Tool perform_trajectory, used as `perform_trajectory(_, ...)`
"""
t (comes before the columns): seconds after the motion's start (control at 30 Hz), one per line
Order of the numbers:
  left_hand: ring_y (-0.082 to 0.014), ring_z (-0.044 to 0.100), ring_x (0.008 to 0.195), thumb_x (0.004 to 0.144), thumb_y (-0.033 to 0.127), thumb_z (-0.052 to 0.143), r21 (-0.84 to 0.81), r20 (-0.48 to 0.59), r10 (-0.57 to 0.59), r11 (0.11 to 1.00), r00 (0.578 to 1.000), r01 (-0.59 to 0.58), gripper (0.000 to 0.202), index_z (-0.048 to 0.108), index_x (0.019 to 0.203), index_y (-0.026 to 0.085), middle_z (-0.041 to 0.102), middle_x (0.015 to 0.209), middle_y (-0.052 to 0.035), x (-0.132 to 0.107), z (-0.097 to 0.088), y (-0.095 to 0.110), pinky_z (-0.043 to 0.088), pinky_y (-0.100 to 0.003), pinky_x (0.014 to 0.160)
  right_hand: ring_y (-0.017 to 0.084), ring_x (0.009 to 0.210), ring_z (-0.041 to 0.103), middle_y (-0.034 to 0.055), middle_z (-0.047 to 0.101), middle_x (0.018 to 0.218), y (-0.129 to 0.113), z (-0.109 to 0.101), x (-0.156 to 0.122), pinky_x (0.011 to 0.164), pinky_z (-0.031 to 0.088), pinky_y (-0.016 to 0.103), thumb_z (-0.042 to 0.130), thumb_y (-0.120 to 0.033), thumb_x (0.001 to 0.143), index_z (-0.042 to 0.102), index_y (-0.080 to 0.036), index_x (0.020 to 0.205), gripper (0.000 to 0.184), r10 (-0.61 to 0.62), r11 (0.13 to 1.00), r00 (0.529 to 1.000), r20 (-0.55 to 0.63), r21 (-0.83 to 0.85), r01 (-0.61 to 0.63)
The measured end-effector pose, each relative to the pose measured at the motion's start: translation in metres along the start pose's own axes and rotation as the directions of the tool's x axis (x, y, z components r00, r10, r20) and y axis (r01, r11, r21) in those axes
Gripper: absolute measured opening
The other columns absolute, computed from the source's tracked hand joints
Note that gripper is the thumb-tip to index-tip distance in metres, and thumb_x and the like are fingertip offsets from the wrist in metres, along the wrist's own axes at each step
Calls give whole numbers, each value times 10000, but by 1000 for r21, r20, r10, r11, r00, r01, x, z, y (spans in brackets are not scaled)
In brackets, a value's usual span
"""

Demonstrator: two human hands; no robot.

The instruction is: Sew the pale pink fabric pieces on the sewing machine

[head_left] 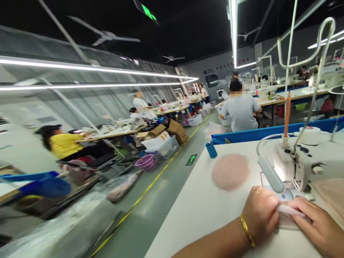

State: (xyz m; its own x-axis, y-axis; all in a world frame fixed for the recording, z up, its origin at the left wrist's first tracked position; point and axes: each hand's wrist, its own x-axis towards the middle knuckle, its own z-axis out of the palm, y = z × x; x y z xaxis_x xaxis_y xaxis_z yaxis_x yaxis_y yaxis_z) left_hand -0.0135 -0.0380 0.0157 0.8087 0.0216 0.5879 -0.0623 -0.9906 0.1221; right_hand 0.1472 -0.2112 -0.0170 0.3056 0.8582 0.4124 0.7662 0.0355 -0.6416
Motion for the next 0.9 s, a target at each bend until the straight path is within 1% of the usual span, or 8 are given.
perform_trajectory(0.1, -223, 608, 934, 999, 258, 535, -136, -125, -19, 991, 992, 1, 135, 637, 1056, 192, 718, 1007, -78, 4, -14, 7, 482, -382, 866, 217, 789, 701, 23, 716, 870, -19, -7, 2, 697, 597, 331, 465, -433, 1093, 692, -285, 970, 297, 49, 999, 999, 17, 5, -49)
perform_trajectory(0.23, -234, 612, 905, 1002, 263, 553, -158, -135, -21, 988, 991, 0, 183, 654, 1142, 204, 714, 1006, -84, 7, -16, 12, 498, -394, 850, 210, 793, 679, 22, 700, 859, -31, -9, 4, 716, 563, 331, 427, -420, 1120, 667, -267, 927, 344, 55, 998, 998, 22, 35, -56)
perform_trajectory(0.43, -243, 616, 889, 1009, 195, 492, -180, -202, 12, 982, 979, -49, 214, 677, 1115, 214, 717, 973, -88, 12, -19, 11, 489, -396, 829, 195, 814, 679, 3, 693, 861, -31, -10, 5, 762, 559, 334, 419, -365, 1128, 653, -276, 920, 326, 4, 999, 1000, 21, 52, -5)
perform_trajectory(0.53, -250, 620, 890, 1009, 274, 522, -186, -180, 21, 981, 983, -55, 211, 670, 1142, 203, 709, 974, -94, 11, -18, 10, 491, -408, 842, 196, 870, 691, 6, 714, 921, -30, -11, 5, 786, 565, 332, 420, -355, 1131, 673, -288, 1003, 291, -12, 998, 999, 29, 61, 10)
perform_trajectory(0.63, -285, 633, 936, 937, 406, 616, -128, -163, 55, 989, 985, -77, 376, 651, 1239, 184, 700, 1027, -125, 9, -13, 11, 495, -436, 855, 194, 849, 685, 9, 706, 909, -27, -10, 3, 764, 564, 331, 412, -351, 1131, 671, -279, 992, 303, -28, 999, 999, 35, 43, 27)
perform_trajectory(0.73, -306, 642, 1008, 888, 313, 623, -68, -151, 71, 994, 986, -82, 447, 626, 1314, 178, 703, 1098, -143, 8, -10, 12, 486, -449, 883, 202, 855, 682, 21, 697, 913, -27, -9, 2, 769, 561, 344, 406, -332, 1128, 655, -264, 951, 313, -59, 998, 998, 29, -3, 59)
perform_trajectory(0.8, -295, 643, 995, 901, 249, 588, -83, -138, 65, 994, 988, -77, 396, 636, 1287, 177, 708, 1075, -136, 9, -11, 12, 480, -442, 882, 206, 882, 682, 25, 699, 935, -29, -10, 2, 775, 558, 345, 413, -318, 1124, 647, -265, 956, 293, -75, 997, 997, 24, -18, 75)
perform_trajectory(0.9, -270, 635, 942, 963, 227, 516, -154, -154, 39, 986, 987, -63, 289, 656, 1212, 182, 709, 1000, -113, 10, -15, 12, 472, -432, 879, 194, 844, 668, 13, 692, 907, -33, -12, 4, 751, 548, 336, 406, -302, 1129, 647, -275, 957, 297, -82, 997, 996, 35, 2, 82)
